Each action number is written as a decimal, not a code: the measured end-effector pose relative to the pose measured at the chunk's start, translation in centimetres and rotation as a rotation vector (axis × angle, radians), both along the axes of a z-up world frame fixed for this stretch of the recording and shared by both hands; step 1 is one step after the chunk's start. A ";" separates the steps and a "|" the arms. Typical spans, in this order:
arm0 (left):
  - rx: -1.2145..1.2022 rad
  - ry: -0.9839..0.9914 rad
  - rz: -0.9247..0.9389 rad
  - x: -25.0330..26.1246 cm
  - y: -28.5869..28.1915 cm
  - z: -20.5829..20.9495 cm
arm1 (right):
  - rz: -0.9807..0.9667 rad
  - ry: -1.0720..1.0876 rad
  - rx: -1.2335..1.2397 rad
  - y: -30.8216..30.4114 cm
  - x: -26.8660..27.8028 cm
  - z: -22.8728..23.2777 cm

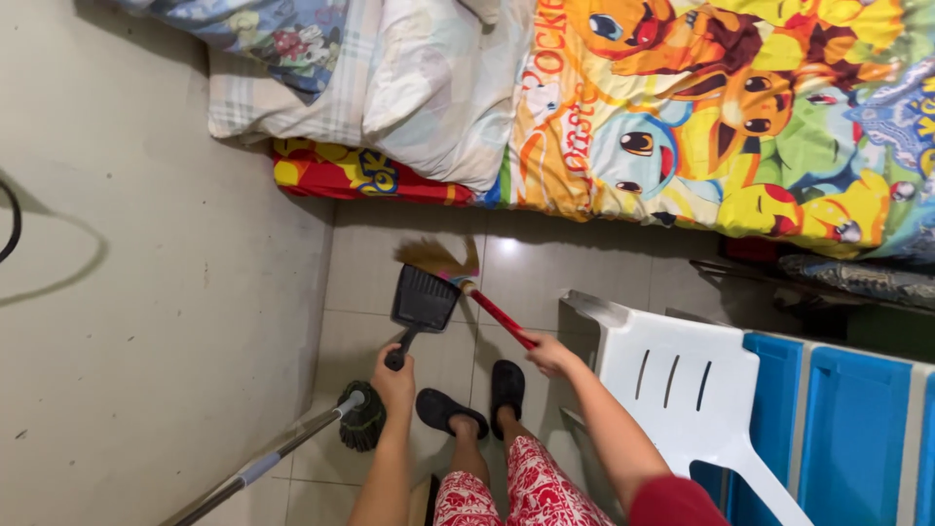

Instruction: Sweeping the floor in a bedroom using a broom and dustpan, including moving a chair to sweep underneath.

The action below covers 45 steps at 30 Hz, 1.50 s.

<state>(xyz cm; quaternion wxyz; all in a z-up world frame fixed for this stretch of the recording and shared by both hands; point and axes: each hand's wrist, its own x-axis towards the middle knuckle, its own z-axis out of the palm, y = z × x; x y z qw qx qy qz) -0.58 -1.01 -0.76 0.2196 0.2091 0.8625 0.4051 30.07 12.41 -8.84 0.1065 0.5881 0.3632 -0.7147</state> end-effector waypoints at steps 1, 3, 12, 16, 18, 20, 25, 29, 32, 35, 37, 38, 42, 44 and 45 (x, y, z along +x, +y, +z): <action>0.000 0.000 -0.009 0.0 0.4 0.1 | -0.009 0.000 0.000 -0.5 2.2 1.9; -0.038 -0.015 -0.051 0.0 0.9 0.5 | -0.195 -0.012 0.020 -1.6 6.5 5.5; 0.004 -0.025 -0.245 2.8 7.5 1.3 | -1.214 0.104 0.041 4.2 15.5 -2.2; 0.007 0.015 -0.324 3.6 10.6 0.0 | -1.463 0.175 -0.038 8.8 16.1 -8.0; -0.033 0.001 -0.353 3.8 12.0 -0.2 | -1.405 0.200 -0.108 9.8 14.2 -8.5; -0.019 0.025 -0.388 3.1 12.5 -2.4 | -1.222 0.115 -0.093 8.1 11.6 -10.5; -0.001 0.066 -0.458 0.7 14.9 -4.0 | -0.797 -0.089 -0.045 1.9 3.8 -6.9; -0.041 0.015 -0.497 -1.1 15.9 -3.6 | -0.556 -0.143 -0.026 -2.9 2.0 -5.0; -0.047 -0.006 -0.543 -2.5 16.3 -2.8 | -0.641 -0.028 -0.043 -6.0 4.1 -1.2; -0.104 -0.021 -0.602 -4.2 16.5 -1.6 | -0.824 -0.048 -0.012 -7.9 4.8 3.9; -0.125 -0.028 -0.640 -5.2 16.9 -0.9 | -0.912 -0.136 0.040 -7.8 4.8 4.7; -0.140 -0.014 -0.677 -5.9 17.3 -0.5 | -1.015 -0.108 0.072 -7.3 4.6 3.8; -0.166 0.020 -0.775 -7.2 18.1 -0.3 | -1.425 0.095 -0.115 -5.3 2.1 -2.2; -0.148 0.026 -0.786 -7.2 18.5 -1.0 | -1.274 0.029 -0.102 -7.9 -2.4 -7.7; -0.129 0.030 -0.790 -7.3 18.8 -1.3 | -1.116 -0.036 -0.089 -9.3 -4.8 -10.4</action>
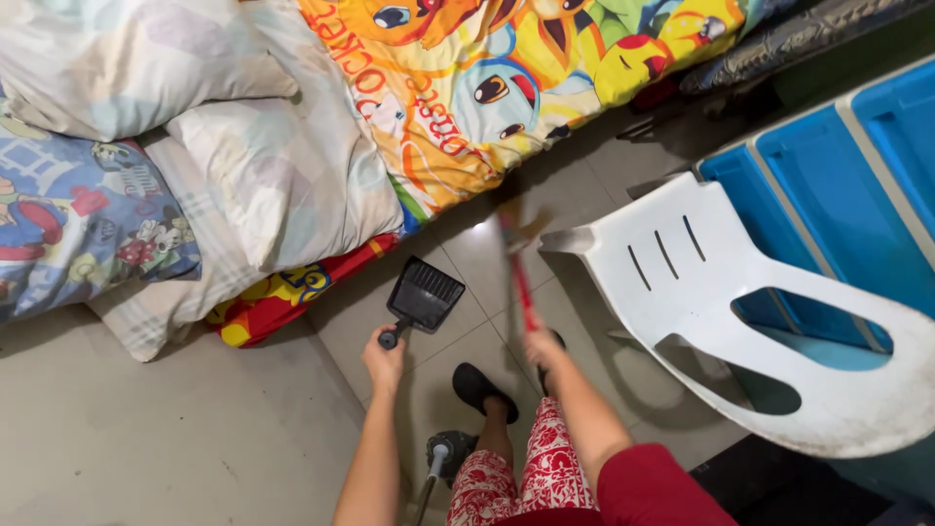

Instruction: Sweeping the floor in a bedroom using a broom and dustpan, including moving a chair to sweep underneath.

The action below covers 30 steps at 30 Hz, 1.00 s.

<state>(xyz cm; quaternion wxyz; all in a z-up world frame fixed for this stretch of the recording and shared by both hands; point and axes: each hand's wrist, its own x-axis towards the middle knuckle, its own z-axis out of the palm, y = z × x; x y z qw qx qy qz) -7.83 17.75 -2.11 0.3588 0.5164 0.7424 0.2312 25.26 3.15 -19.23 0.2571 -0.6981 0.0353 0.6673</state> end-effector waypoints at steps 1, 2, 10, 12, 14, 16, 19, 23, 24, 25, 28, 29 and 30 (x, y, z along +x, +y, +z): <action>-0.005 -0.001 -0.004 0.2 0.1 -0.4 | -0.004 -0.001 -0.005 -1.5 -2.2 0.3; 0.016 -0.012 -0.013 0.4 0.2 -0.8 | 0.169 -0.024 0.006 -3.0 -4.5 0.5; 0.006 -0.029 -0.055 0.7 -1.0 -0.3 | 0.126 0.077 0.003 -8.9 -5.4 15.2; -0.005 -0.019 -0.059 0.9 -1.3 -0.1 | -0.101 -0.016 -0.012 -9.0 -4.9 17.5; -0.020 -0.023 -0.066 1.1 -1.7 0.3 | -0.251 0.027 0.026 -8.2 -4.6 13.4; -0.031 -0.029 -0.070 1.6 -2.1 0.7 | -0.396 0.067 0.069 -10.5 -5.6 6.9; -0.062 -0.044 -0.047 2.4 -1.7 1.4 | -0.622 0.612 -0.182 -9.7 -8.7 -1.5; -0.049 -0.036 -0.046 1.8 -1.9 1.1 | 0.014 0.219 -0.149 -6.0 -11.6 9.5; -0.015 -0.037 -0.057 1.6 -1.9 0.8 | 0.137 0.159 -0.125 -5.3 -11.2 12.0; -0.011 -0.042 -0.057 1.2 -1.9 0.8 | 0.137 0.153 -0.121 -5.1 -9.1 13.0; 0.040 -0.077 -0.059 0.4 -2.2 0.9 | 0.197 0.157 0.011 -4.1 -3.1 16.2; 0.024 -0.084 -0.032 0.2 -1.9 0.9 | 0.089 0.132 0.055 -2.9 -1.4 17.2; 0.008 -0.092 -0.005 0.0 -1.6 0.9 | -0.019 0.107 0.099 -1.8 0.4 18.2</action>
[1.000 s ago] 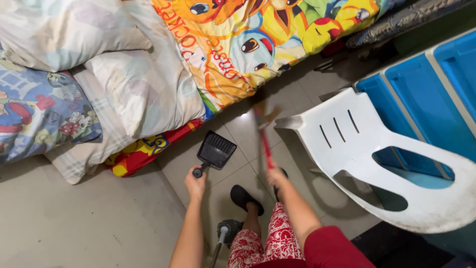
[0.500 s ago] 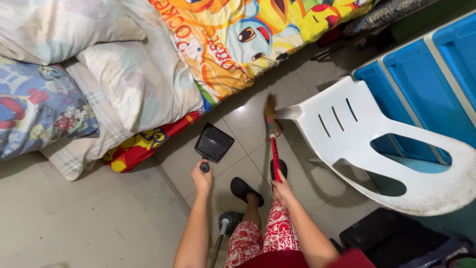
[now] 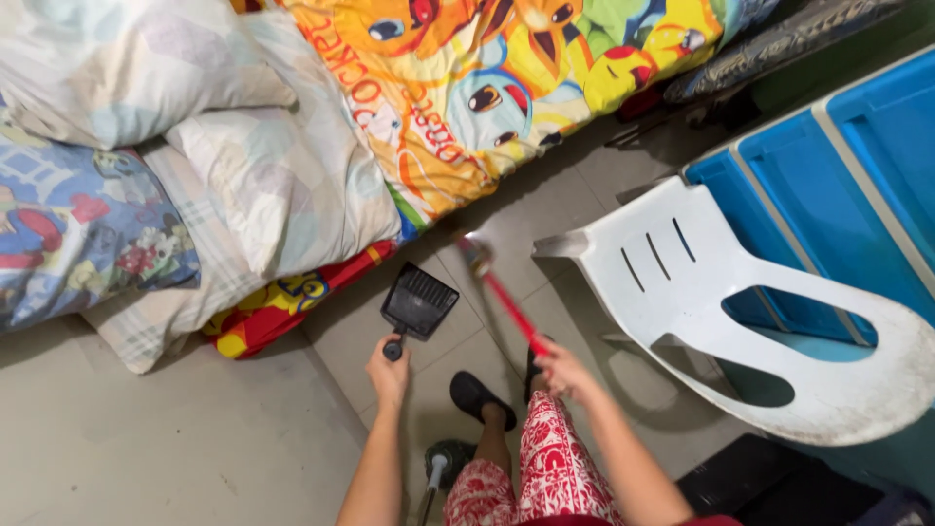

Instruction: Sweeping the floor in a bedroom using a broom and dustpan, including moving a chair to sweep underneath.

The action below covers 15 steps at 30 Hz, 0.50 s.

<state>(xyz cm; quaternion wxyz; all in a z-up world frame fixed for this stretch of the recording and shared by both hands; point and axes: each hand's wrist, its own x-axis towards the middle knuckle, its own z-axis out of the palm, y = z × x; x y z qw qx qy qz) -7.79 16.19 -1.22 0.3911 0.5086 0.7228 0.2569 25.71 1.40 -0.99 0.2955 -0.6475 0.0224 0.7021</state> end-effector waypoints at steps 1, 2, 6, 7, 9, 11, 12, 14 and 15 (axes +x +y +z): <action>0.003 -0.003 -0.002 0.0 0.1 0.5 | -0.002 -0.003 0.003 1.3 1.3 -1.0; -0.013 0.003 0.023 0.1 0.1 1.0 | -0.153 -0.043 0.057 2.7 2.6 -2.0; 0.017 -0.022 0.053 2.0 1.8 1.3 | -0.474 -0.022 0.156 10.7 9.6 -5.6; 0.026 -0.022 0.045 2.4 2.6 1.0 | -0.481 -0.020 0.165 12.9 10.9 -6.8; 0.030 -0.022 0.017 3.5 4.2 0.6 | -0.608 -0.021 0.208 17.0 13.9 -9.2; 0.027 -0.020 -0.004 5.1 5.6 0.3 | -0.650 -0.025 0.193 19.2 15.7 -11.1; 0.021 -0.019 -0.015 5.9 6.4 0.1 | -0.683 -0.029 0.176 20.5 16.6 -12.1; 0.015 -0.025 -0.024 7.5 8.1 -0.2 | -0.675 -0.027 0.131 21.6 17.3 -14.7; 0.005 -0.035 -0.024 8.5 8.7 -0.4 | -0.657 -0.029 0.083 22.0 17.8 -16.1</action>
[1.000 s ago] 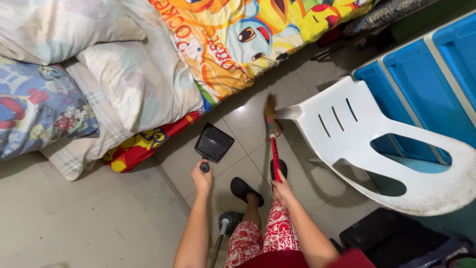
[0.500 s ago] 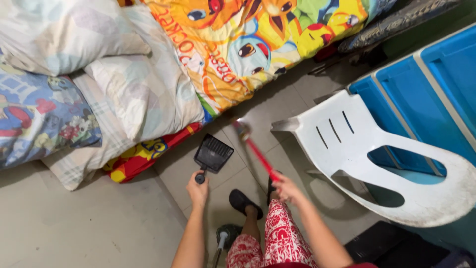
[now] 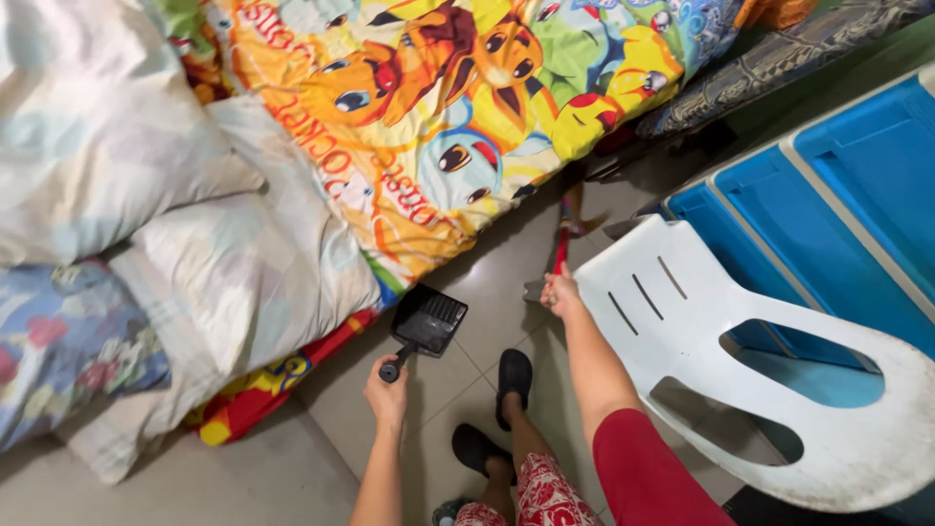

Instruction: Sweeping the floor in a bedroom using a broom and dustpan, including moving a chair to sweep underneath.

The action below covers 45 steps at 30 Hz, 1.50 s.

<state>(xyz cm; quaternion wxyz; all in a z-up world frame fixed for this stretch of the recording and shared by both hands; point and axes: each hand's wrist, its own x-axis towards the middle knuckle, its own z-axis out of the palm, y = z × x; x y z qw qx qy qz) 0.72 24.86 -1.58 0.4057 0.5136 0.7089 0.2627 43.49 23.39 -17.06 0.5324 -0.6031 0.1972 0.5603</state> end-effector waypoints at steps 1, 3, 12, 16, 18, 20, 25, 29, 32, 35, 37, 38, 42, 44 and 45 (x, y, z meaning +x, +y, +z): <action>-0.001 0.002 -0.008 0.9 0.7 -0.1 | -0.008 0.002 -0.001 -0.3 -0.4 -0.3; -0.070 0.001 0.022 2.7 1.7 -0.2 | 0.283 -0.116 -0.158 -0.9 -0.8 -0.4; -0.029 0.059 -0.020 7.0 5.5 -1.7 | 0.360 -0.024 -0.077 -6.3 6.0 12.2; -0.079 0.101 -0.010 9.3 7.3 -0.4 | 0.144 -0.097 0.065 0.1 11.2 3.8; -0.113 0.112 -0.006 10.3 8.0 0.4 | 0.159 -0.137 0.099 4.2 13.6 -0.5; -0.097 0.117 -0.005 10.8 8.1 0.0 | 0.343 -0.182 -0.020 6.0 12.5 -3.1; -0.071 0.112 -0.004 11.6 8.7 0.6 | 0.914 -0.611 -0.100 4.2 4.5 -7.4; -0.111 0.100 0.024 11.9 8.9 1.5 | 1.284 -0.804 -0.171 1.4 -1.1 -0.7; -0.115 0.096 0.049 10.5 7.9 0.7 | 1.414 -0.793 -0.121 -1.4 -2.1 0.8; -0.093 0.110 0.067 7.8 6.7 -0.5 | 1.383 -0.710 -0.079 -3.8 1.1 5.6; -0.081 0.128 0.077 5.4 5.6 -0.5 | 1.201 -0.495 -0.151 -3.4 1.4 9.9; -0.039 0.122 0.086 4.3 4.7 -0.4 | 1.109 -0.394 -0.194 -3.8 2.3 11.9; 0.047 0.090 0.136 -0.2 2.5 -0.3 | 0.743 -0.333 -0.233 -3.2 2.0 12.6; 0.039 0.085 0.165 -2.1 1.8 0.3 | 0.623 -0.311 -0.170 -1.5 0.6 7.3; 0.027 0.082 0.189 -3.1 1.1 0.7 | 0.498 -0.282 -0.111 -1.0 -0.3 4.6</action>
